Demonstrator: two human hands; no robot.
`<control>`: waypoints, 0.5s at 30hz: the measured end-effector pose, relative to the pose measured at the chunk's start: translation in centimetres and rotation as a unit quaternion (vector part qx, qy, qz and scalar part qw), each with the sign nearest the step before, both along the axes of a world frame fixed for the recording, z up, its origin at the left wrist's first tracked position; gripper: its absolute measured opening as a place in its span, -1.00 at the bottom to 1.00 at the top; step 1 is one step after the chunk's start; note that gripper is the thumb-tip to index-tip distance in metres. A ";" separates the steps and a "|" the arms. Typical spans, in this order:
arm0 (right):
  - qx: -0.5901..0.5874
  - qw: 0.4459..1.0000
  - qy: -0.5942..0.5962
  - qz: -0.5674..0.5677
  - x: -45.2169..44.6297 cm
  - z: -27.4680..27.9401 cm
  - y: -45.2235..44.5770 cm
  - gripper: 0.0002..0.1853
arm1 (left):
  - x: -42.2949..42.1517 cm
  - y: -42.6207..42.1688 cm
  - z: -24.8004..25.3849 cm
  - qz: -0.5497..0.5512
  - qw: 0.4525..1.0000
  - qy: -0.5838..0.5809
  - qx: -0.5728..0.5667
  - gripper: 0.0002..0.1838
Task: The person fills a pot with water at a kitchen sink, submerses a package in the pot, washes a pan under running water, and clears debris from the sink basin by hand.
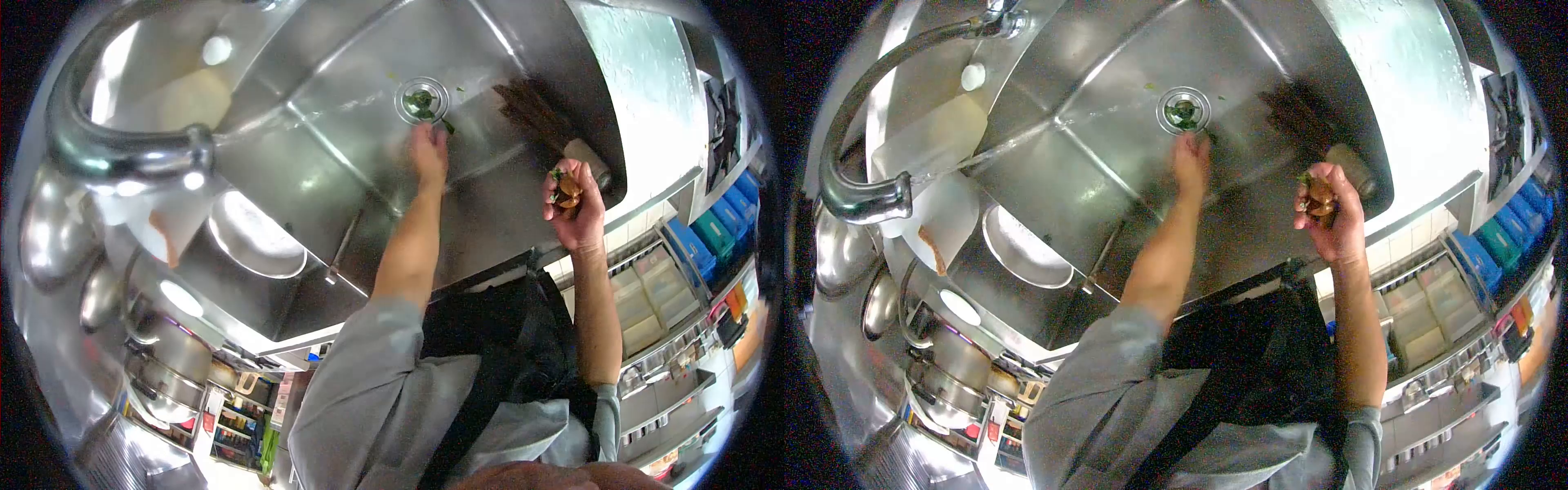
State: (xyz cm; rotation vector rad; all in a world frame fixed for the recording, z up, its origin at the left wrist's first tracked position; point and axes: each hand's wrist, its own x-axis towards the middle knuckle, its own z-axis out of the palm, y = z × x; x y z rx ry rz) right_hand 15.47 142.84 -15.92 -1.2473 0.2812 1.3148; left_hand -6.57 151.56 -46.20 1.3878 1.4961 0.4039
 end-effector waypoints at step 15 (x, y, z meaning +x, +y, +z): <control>-0.022 0.999 -0.011 0.029 0.4 -0.1 0.2 -0.56 | 2.2 8.0 7.8 -0.485 0.826 0.176 0.226 -0.27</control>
